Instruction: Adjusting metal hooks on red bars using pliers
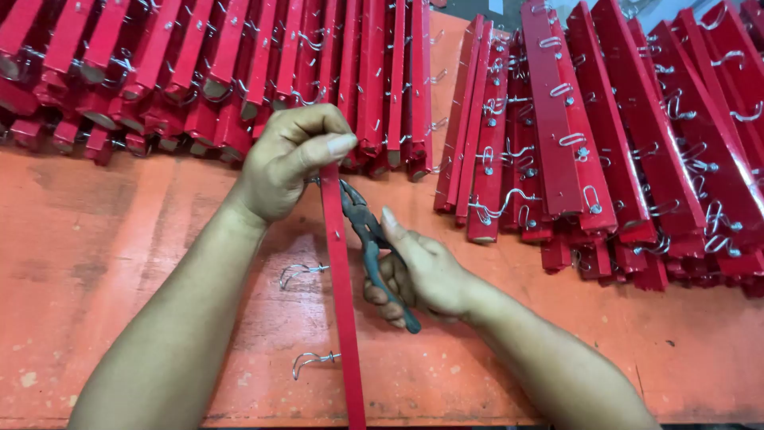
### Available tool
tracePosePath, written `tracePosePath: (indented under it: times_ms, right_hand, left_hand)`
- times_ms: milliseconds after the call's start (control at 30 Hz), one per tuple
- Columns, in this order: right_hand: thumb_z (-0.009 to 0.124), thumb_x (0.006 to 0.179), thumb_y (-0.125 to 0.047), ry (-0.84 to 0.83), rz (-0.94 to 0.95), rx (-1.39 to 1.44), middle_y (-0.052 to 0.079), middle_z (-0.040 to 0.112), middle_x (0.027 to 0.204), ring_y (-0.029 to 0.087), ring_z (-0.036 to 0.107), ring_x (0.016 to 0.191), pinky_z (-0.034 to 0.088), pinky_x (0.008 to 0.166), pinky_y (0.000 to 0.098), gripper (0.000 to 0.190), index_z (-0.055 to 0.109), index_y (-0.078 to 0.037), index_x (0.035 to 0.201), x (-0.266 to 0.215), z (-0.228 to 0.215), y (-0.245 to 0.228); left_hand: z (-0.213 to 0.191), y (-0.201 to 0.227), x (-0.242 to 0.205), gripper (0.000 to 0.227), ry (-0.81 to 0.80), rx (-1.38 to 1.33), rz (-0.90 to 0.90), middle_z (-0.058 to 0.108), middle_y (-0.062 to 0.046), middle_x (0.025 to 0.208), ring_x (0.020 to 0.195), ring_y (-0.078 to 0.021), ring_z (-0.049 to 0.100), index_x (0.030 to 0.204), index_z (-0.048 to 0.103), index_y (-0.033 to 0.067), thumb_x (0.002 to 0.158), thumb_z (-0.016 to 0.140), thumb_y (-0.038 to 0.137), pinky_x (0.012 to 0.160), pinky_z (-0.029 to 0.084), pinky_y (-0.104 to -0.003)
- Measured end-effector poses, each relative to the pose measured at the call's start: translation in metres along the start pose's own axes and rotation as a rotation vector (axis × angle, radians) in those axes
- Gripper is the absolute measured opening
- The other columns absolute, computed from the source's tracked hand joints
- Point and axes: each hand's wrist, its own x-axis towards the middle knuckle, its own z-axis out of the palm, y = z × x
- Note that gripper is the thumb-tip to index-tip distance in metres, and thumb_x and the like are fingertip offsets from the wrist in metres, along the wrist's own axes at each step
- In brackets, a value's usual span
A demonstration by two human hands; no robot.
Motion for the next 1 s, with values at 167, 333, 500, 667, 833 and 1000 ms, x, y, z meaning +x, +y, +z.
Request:
tracePosePath:
  times_ms: [167,333,500,667,833,1000]
  right_hand:
    - [0.05,0.103,-0.038,0.016,-0.071,-0.291,0.021,0.065,0.071,0.029,0.07,0.054,0.061,0.044,0.0403,0.045,0.061,0.005,0.102,-0.018,0.021,-0.038]
    - [0.052,0.103,-0.031,0.034,-0.13,-0.26,0.022,0.067,0.077,0.033,0.073,0.066,0.065,0.053,0.0462,0.041,0.06,0.008,0.104,-0.01,0.005,0.004]
    - [0.083,0.078,0.001,-0.05,-0.345,-0.089,0.014,0.064,0.064,0.023,0.068,0.051,0.056,0.038,0.0309,0.027,0.059,0.004,0.09,-0.004,0.011,0.027]
    - [0.079,0.08,-0.014,-0.031,-0.279,0.048,0.002,0.064,0.071,0.012,0.06,0.059,0.05,0.053,0.0252,0.027,0.061,-0.003,0.096,-0.005,0.002,0.028]
    - [0.083,0.073,0.001,0.173,-0.369,0.21,0.01,0.061,0.069,0.02,0.065,0.057,0.061,0.045,0.0338,0.031,0.064,0.004,0.097,-0.003,0.007,0.033]
    - [0.083,0.075,-0.003,0.063,-0.363,0.254,0.013,0.066,0.07,0.023,0.067,0.054,0.061,0.045,0.0322,0.032,0.064,0.003,0.099,0.01,-0.008,0.051]
  left_hand:
    - [0.002,0.009,0.0,0.041,0.091,0.018,-0.105,0.051,-0.009,0.06,0.049,-0.0093,0.041,0.081,0.064,0.0022,0.092,0.055,0.041,0.042,0.033,-0.022]
    - [0.015,0.03,0.002,0.063,0.272,0.011,-0.266,0.054,-0.009,0.071,0.062,-0.0112,0.05,0.092,0.068,0.0032,0.094,0.041,0.06,0.049,0.045,-0.019]
    - [0.012,0.022,0.003,0.073,0.305,0.094,-0.343,0.061,-0.009,0.089,0.079,-0.0127,0.054,0.114,0.066,0.0058,0.093,0.029,0.066,0.055,0.048,-0.021]
    - [0.02,0.041,0.004,0.079,0.276,-0.054,-0.52,0.065,-0.007,0.107,0.089,-0.0128,0.061,0.126,0.059,0.0086,0.081,0.029,0.067,0.054,0.048,-0.027]
    - [0.021,0.018,-0.022,0.095,0.164,-0.101,-0.486,0.059,-0.018,0.124,0.104,-0.0238,0.058,0.141,0.047,-0.0025,0.088,0.03,0.075,0.07,0.06,-0.032]
    - [0.036,0.007,-0.049,0.096,0.247,-0.274,-0.488,0.06,-0.017,0.116,0.101,-0.0259,0.061,0.138,0.048,-0.0043,0.088,0.026,0.074,0.078,0.052,-0.034]
